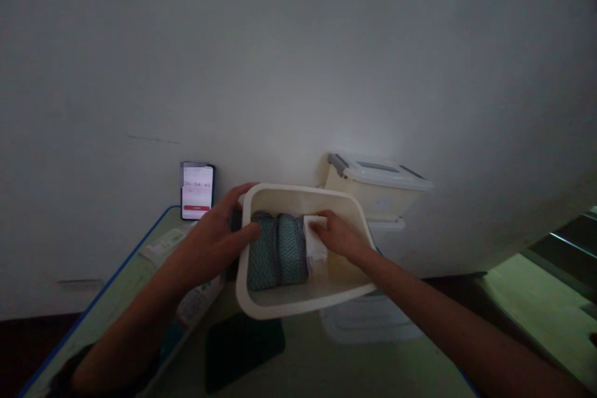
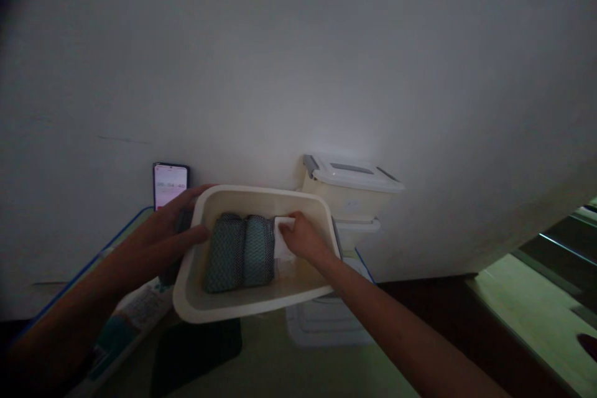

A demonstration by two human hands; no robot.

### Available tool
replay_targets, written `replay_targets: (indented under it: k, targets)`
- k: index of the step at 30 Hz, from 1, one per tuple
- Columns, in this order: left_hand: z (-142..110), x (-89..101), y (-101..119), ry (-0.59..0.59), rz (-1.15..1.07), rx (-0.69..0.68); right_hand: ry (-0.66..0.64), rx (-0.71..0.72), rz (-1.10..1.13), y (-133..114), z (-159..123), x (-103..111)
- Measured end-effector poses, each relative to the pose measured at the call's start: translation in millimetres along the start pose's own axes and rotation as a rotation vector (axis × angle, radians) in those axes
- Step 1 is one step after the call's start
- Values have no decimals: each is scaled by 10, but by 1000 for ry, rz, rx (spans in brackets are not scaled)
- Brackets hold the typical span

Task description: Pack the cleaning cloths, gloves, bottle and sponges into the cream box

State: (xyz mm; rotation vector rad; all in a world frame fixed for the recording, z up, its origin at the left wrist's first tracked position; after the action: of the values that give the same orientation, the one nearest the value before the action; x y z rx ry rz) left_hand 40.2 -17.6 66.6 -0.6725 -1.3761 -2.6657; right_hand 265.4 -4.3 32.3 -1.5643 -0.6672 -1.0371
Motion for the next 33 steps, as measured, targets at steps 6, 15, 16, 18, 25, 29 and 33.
replay_targets:
  k: [6,15,16,18,25,29,33]
  targets:
    - [-3,67,-20,9,12,32,95,96,-262,-98,-249,150]
    - [-28,43,-34,-51,-29,29,-37,303,-468,-175,-440,81]
    - [-30,35,-34,-47,-48,28,-79,325,-471,-159,-432,67]
    - [-32,28,-40,-39,-96,27,-144,362,-471,-129,-422,50]
    - [-21,43,-126,-15,-140,53,-195,385,-489,-63,-395,41]
    - [-12,20,-120,-22,-143,53,-147,295,-547,-2,-304,63]
    - [-19,-16,-95,-65,-140,40,-206,262,-605,41,-289,58]
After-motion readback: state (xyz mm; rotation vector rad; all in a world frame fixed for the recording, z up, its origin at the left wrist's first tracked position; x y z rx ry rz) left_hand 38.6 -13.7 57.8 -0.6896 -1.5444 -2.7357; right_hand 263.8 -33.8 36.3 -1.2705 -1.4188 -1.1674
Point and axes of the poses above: each hand's wrist, its own z-axis towards the middle knuckle, its own x-axis out of the back of the hand, y = z × x, the point moved 3 cm from there along z, towards the middle knuckle, and after that the axes turned 15 degrees about -x, right-handed, at the moved point
